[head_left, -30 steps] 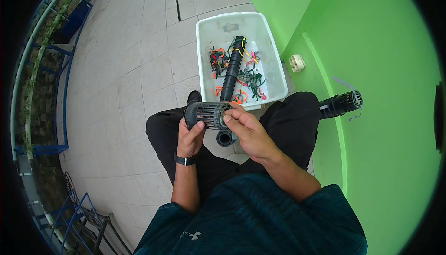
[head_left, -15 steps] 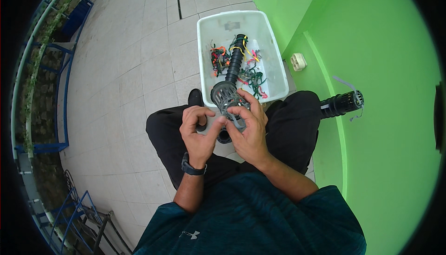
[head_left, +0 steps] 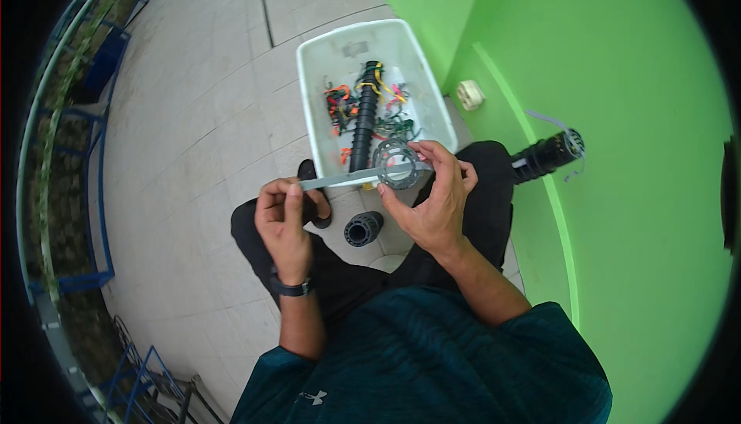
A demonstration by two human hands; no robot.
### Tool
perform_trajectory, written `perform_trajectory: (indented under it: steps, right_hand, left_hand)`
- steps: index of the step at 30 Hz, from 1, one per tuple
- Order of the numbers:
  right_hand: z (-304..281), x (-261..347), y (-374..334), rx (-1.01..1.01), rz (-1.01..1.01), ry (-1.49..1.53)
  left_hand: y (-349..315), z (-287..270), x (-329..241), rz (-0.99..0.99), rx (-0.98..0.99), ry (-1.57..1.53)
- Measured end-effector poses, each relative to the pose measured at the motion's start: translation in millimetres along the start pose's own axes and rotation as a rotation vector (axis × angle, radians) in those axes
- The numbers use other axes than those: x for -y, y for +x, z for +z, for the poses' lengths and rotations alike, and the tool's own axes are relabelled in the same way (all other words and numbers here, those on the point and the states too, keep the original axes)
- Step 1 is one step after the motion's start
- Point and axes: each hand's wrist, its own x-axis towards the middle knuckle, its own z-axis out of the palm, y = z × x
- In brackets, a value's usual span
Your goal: Assembling plastic irrigation nozzle components by adding seals and rings.
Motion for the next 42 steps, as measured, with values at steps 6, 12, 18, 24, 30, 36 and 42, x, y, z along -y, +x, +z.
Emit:
perform_trajectory:
  steps: [6, 12, 18, 24, 30, 36, 42]
  right_hand:
    - [-72.3, -37.6, 2.7, -0.073, -0.009, 0.007]
    - [-182.3, -110.8, -51.4, -0.397, 0.152, 0.023]
    - [-158.9, -196.0, -182.3, -0.049, 0.68, -0.353]
    - [-94.1, -250.7, -282.6, 0.223, 0.778, -0.42]
    - [-61.3, -270.5, -305.4, 0.321, 0.865, -0.396]
    - [-62.1, -264.3, -254.7, 0.261, 0.802, -0.583]
    - [-72.9, -126.2, -36.4, -0.327, 0.428, 0.06]
  left_hand:
    - [1.4, -1.9, 9.3, -0.183, 0.278, 0.007]
    - [-3.0, -21.3, 57.4, -0.373, 0.553, 0.474]
    - [-22.0, -63.8, 126.1, -0.531, 0.712, 0.74]
    - [-26.6, -48.0, 126.3, -0.79, 0.486, 0.602]
    - [-27.0, -48.1, 138.2, -0.977, 0.41, 0.575]
    - [-24.2, -39.2, 141.1, -1.083, 0.397, 0.457]
    - [-22.1, -53.8, 152.4, -1.17, 0.375, 0.376]
